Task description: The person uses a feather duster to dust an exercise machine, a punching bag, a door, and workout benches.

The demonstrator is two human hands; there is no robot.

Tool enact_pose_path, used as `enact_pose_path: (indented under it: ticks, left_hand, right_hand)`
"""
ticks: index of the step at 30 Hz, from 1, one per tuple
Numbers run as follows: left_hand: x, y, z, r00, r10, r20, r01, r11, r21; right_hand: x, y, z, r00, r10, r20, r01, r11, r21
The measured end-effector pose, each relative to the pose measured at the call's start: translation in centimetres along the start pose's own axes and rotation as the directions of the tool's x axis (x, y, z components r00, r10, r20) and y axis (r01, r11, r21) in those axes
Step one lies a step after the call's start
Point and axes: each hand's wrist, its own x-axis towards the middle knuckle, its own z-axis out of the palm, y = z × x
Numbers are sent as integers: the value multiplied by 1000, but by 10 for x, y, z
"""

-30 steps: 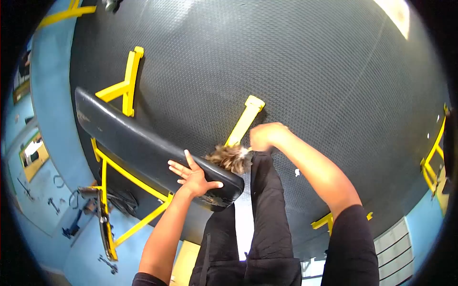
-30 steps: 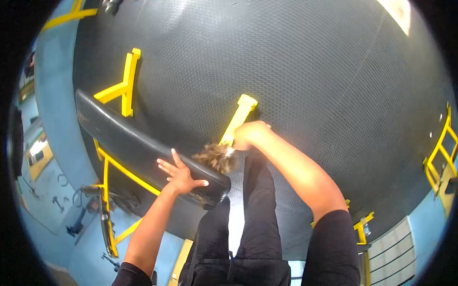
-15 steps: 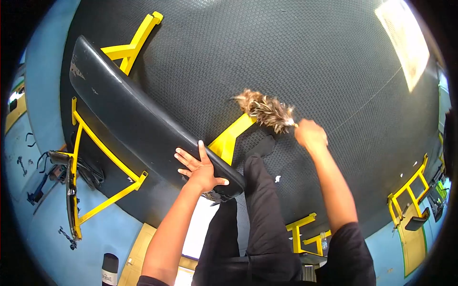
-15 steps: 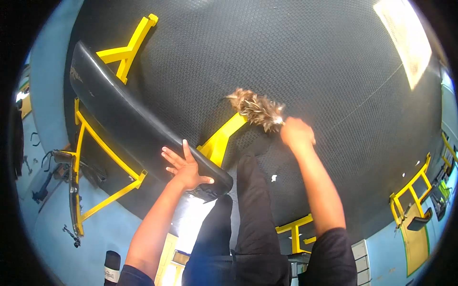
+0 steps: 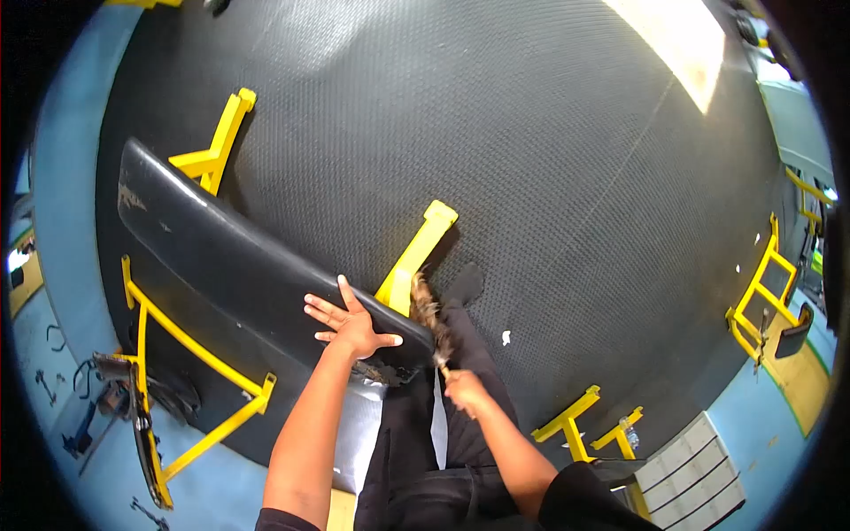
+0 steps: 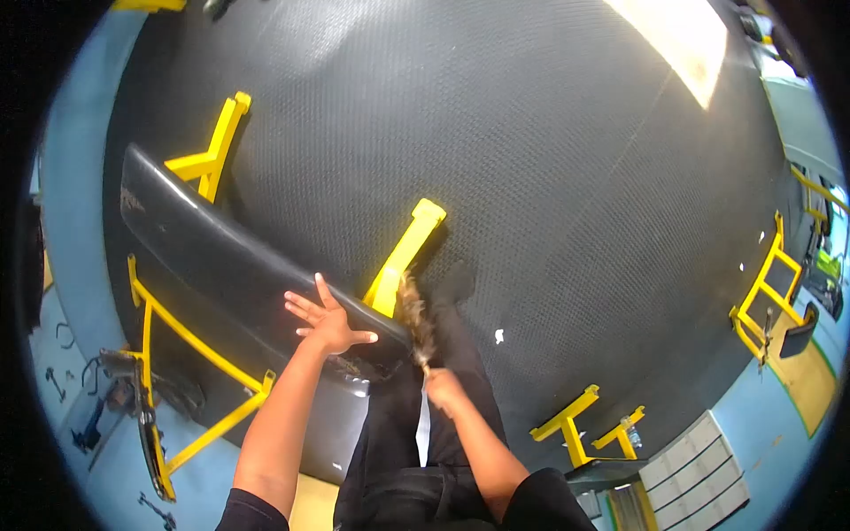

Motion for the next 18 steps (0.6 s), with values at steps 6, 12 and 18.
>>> enact_pose_path:
  ticks: [6, 12, 18]
  left_hand:
    - [-2, 0, 4, 997, 21, -68, -9, 986, 164]
    - [-15, -8, 16, 968, 58, -246, -61, 998, -6]
    - [-30, -67, 73, 550, 549, -629, -588, 789, 175]
  right_hand:
    - [-29, 14, 2, 683, -573, -454, 367, 806, -464]
    - [-100, 43, -43, 548, -560, -622, 374, 829, -416]
    - [-163, 144, -40, 626, -364, -689, 182, 928, -325]
